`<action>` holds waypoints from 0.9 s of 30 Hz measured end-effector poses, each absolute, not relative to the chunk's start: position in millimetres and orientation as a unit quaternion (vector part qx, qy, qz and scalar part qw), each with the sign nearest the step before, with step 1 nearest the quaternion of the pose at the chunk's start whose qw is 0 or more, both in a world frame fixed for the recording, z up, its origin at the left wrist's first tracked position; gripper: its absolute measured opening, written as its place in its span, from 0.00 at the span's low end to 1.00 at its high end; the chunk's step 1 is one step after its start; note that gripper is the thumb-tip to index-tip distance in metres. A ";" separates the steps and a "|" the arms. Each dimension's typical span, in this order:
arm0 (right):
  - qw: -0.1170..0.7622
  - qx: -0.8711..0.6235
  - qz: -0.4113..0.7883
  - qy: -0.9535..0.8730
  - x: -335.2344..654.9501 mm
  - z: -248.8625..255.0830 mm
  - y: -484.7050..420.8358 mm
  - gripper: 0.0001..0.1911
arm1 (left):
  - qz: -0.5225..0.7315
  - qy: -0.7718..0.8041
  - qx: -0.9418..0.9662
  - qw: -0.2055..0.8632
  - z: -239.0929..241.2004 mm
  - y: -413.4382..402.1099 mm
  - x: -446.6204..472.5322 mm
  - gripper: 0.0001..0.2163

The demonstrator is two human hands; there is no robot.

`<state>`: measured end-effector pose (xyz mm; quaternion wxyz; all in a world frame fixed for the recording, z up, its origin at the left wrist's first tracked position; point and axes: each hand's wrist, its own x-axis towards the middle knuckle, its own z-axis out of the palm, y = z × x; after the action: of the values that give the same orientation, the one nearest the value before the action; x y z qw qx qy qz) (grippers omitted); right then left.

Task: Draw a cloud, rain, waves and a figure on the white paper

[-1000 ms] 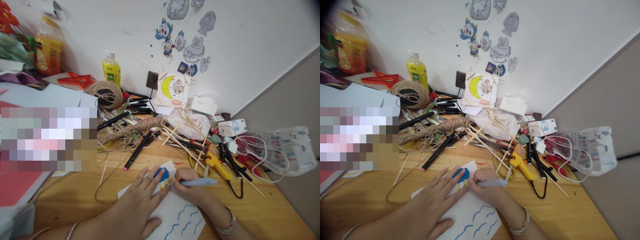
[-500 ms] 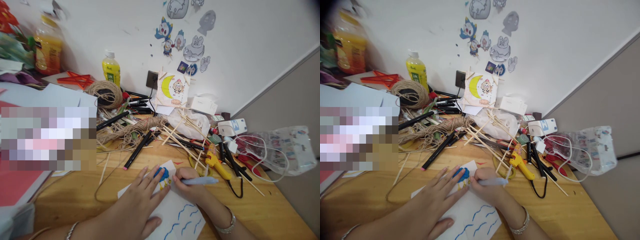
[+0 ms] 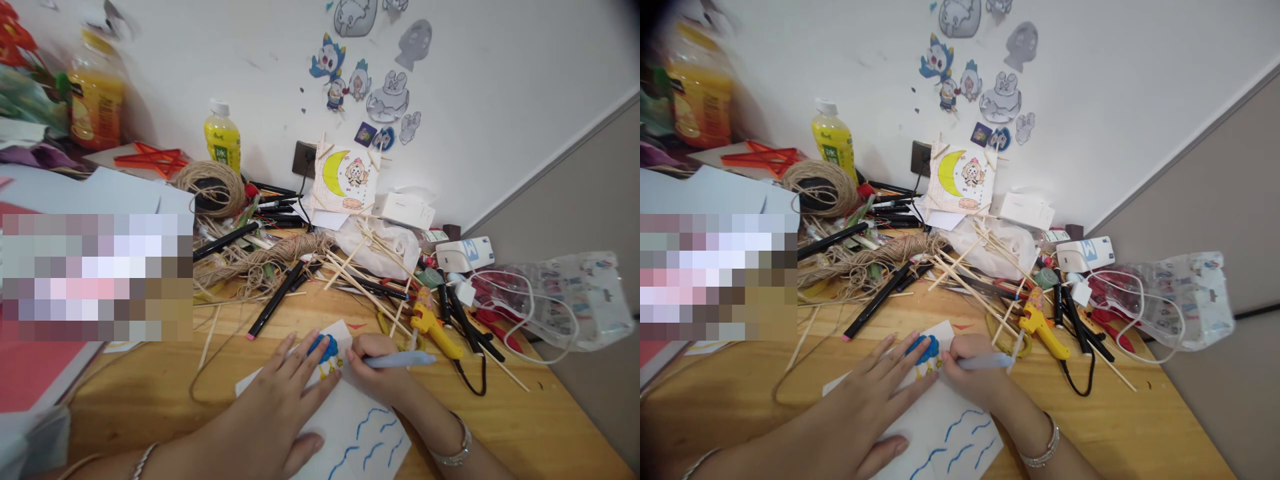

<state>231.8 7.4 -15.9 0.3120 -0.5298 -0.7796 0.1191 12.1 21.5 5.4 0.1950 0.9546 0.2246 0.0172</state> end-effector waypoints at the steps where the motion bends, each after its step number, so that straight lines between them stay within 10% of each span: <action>1: 0.310 -0.531 0.122 -0.779 231.9 -15.7 7.3 0.23 | 0.016 0.225 0.955 0.195 5.3 21.4 11.8 0.33; 27: 0.364 -0.538 0.182 -0.738 234.8 -19.2 6.4 0.22 | 0.056 0.208 0.967 0.134 -0.9 20.7 9.6 0.35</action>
<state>234.8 6.4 -19.2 0.3637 -0.5382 -0.7382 0.1820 9.6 20.7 -0.9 0.1337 0.9673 0.2081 0.0565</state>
